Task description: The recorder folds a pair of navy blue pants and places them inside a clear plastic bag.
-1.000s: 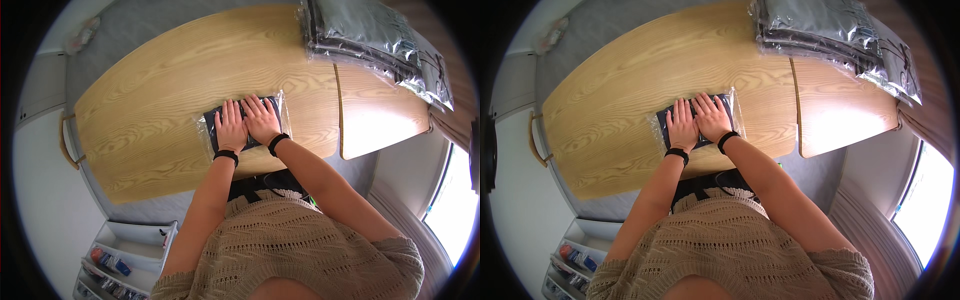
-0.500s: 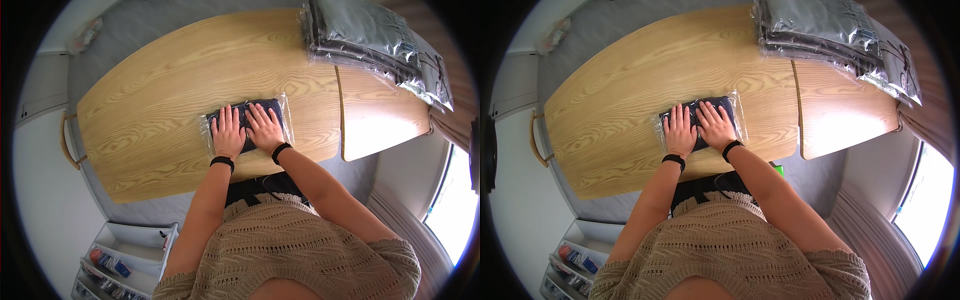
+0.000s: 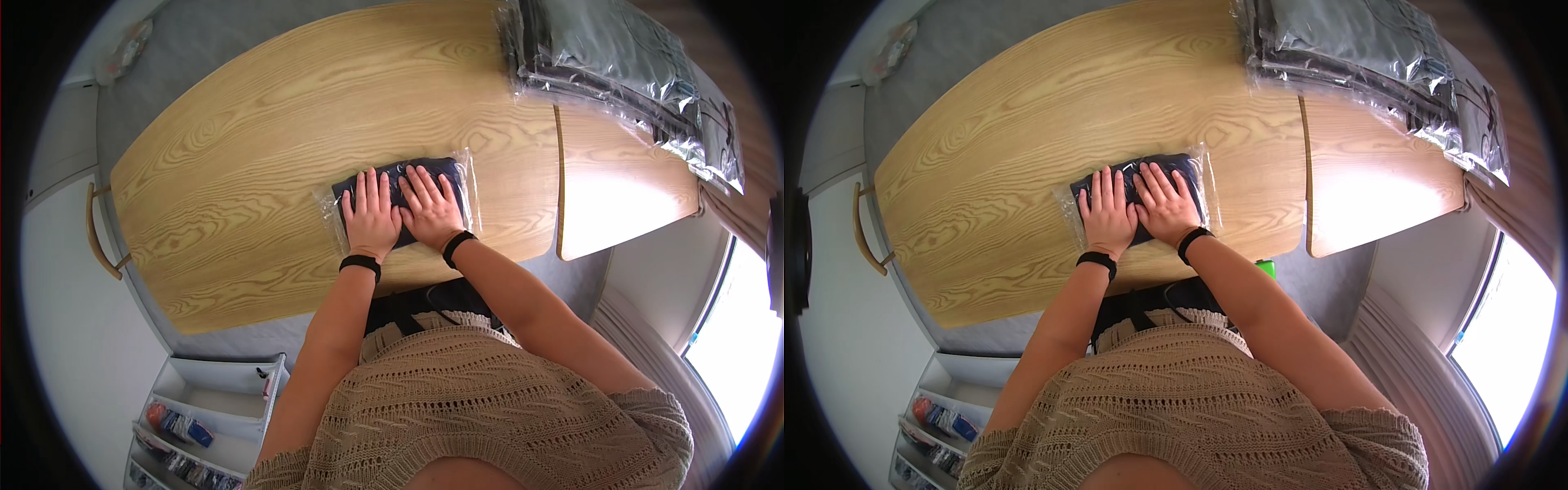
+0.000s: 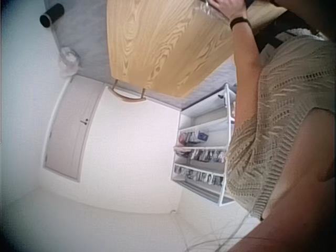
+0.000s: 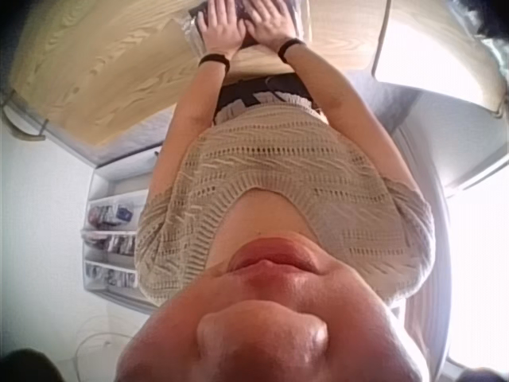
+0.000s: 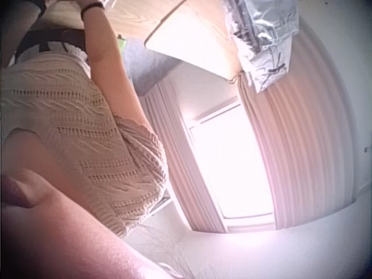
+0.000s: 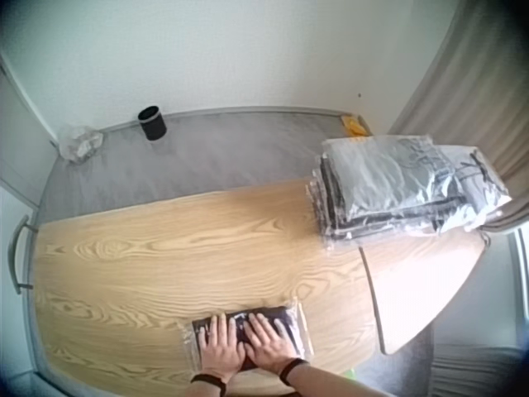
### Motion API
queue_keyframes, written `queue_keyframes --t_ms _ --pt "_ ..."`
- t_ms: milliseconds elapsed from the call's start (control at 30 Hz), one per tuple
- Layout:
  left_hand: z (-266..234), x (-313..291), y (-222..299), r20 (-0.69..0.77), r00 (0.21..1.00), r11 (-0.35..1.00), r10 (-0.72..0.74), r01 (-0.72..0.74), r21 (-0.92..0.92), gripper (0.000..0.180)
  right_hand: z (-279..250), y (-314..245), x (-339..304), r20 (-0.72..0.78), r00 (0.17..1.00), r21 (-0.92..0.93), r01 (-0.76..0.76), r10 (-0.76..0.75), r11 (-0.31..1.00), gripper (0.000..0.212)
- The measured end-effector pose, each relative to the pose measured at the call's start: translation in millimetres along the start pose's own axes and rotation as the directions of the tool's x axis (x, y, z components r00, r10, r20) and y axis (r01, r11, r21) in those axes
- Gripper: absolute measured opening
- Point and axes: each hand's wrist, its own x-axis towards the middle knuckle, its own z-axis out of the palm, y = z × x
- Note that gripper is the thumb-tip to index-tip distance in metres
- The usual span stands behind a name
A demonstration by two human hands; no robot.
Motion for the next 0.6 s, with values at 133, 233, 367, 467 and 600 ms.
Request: queue_keyframes --t_ms 133,233,367,467,600 --pt "-1.0 1.6 1.9 -0.024 1.000 1.000 0.013 -0.013 -0.004 0.062 -2.7 1.7 0.6 -0.015 1.000 -0.003 0.004 -0.004 1.000 0.052" --pt "-3.4 5.6 1.1 -0.066 0.998 1.000 0.015 -0.016 -0.015 0.060 -7.7 3.1 4.6 0.008 1.000 -0.026 0.009 -0.009 1.000 0.053" --pt "-19.3 3.5 -3.5 -0.035 0.999 0.993 0.017 -0.021 -0.119 0.061 -23.2 0.7 5.2 0.001 0.999 0.026 0.040 -0.040 0.999 0.054" --pt "-34.0 -0.9 -18.9 -0.088 0.995 0.904 -0.054 0.011 -0.427 0.061 -50.9 15.7 3.0 0.002 1.000 0.418 0.003 -0.004 0.908 0.062" --pt "-41.6 -34.3 -55.0 -0.171 0.917 0.816 -0.361 0.222 -0.533 0.055 -62.1 59.9 -28.0 -0.119 0.923 0.454 -0.277 0.366 0.847 0.058"
